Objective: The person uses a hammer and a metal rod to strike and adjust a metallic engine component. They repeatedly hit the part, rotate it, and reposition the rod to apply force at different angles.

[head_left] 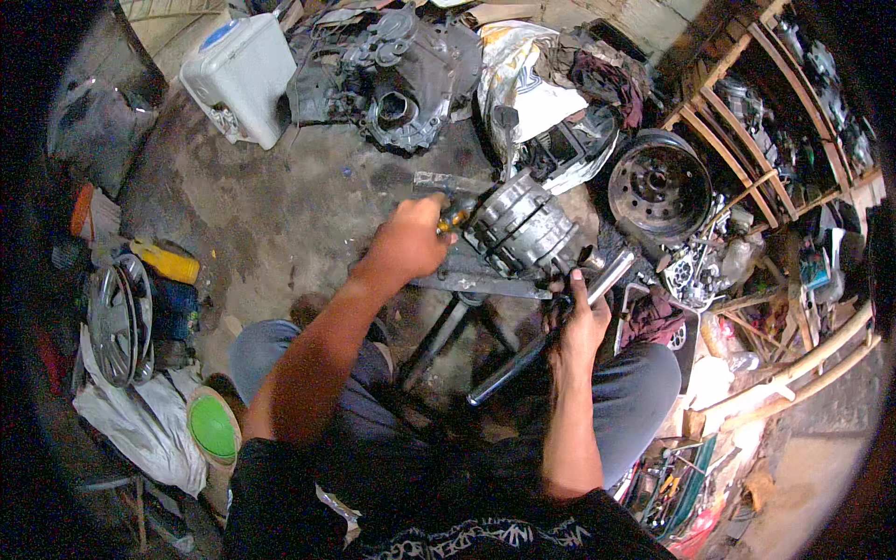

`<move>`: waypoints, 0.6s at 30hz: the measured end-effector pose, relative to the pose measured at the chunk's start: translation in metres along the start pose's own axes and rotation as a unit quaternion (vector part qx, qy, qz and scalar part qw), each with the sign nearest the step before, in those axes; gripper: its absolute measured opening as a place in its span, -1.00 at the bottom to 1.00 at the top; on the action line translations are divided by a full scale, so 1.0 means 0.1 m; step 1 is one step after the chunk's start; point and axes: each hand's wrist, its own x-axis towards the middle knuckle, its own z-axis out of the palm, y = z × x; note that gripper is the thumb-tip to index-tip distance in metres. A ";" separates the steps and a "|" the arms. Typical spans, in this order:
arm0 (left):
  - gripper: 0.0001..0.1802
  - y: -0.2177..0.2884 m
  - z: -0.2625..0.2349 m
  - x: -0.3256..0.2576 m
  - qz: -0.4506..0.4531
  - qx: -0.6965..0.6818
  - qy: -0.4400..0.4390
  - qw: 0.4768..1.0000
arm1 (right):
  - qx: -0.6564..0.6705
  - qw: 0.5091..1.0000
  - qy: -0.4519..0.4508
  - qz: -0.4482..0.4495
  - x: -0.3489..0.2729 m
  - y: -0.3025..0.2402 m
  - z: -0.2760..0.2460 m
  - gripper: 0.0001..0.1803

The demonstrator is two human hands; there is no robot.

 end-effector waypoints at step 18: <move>0.20 0.88 -0.31 0.06 0.326 0.133 -0.039 0.935 | 0.049 0.998 0.035 0.012 -0.05 -0.15 0.20 -0.74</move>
